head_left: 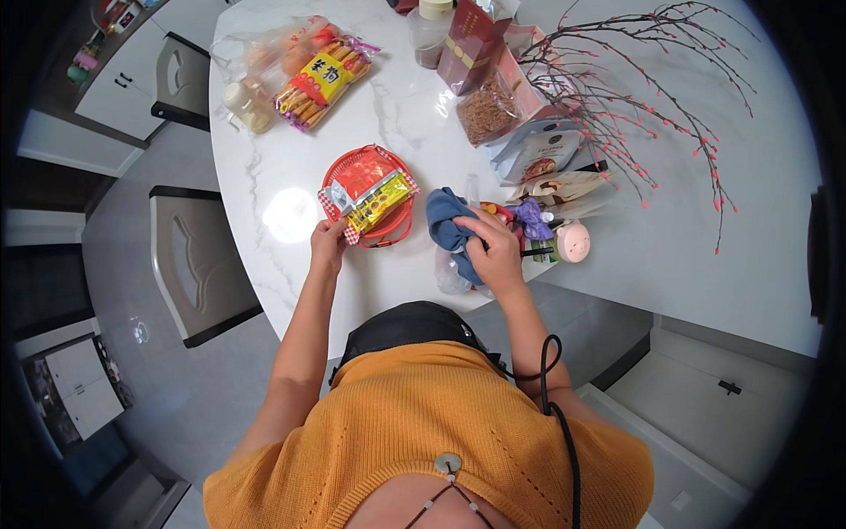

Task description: The person wipes a paper bag, a small box, a figurine, a small container, and a purple packet with a blue cloth before wiping the table surface.

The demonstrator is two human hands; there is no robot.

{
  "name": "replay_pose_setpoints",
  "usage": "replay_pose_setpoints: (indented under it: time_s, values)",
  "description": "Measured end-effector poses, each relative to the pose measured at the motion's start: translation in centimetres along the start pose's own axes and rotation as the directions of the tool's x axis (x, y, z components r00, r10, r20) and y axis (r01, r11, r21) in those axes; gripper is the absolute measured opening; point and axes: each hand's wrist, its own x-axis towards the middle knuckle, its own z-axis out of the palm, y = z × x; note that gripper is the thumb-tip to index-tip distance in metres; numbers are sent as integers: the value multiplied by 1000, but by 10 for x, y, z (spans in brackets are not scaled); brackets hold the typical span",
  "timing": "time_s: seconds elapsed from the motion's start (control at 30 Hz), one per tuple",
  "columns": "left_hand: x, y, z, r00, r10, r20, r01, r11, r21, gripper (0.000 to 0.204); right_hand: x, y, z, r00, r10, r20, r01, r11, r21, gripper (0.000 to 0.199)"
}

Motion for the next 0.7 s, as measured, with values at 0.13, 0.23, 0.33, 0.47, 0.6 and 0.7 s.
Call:
replay_pose_setpoints:
  time_s: [0.13,0.23,0.33,0.47,0.6,0.7]
  values:
    - [14,-10,24,1000,-8,1,8,1000,11,13,3,13,-18,993,-8,-115,-9,989,-147,29]
    - [25,-20,34,999,-25,24,25,999,35,12,5,32,-34,980,-35,-195,-17,966,-258,27]
    - [28,-26,55,997,-54,62,49,996,71,12,6,45,-48,977,-9,-214,-51,960,-276,28]
    - [33,-40,90,990,-81,118,67,991,111,14,6,56,-58,976,19,-216,-74,965,-250,28]
    - [50,-47,116,979,-100,180,65,979,193,16,6,62,-58,972,31,-233,-85,970,-227,28]
    - [64,-48,129,967,-87,241,23,967,254,17,6,65,-59,974,36,-226,-90,969,-232,28]
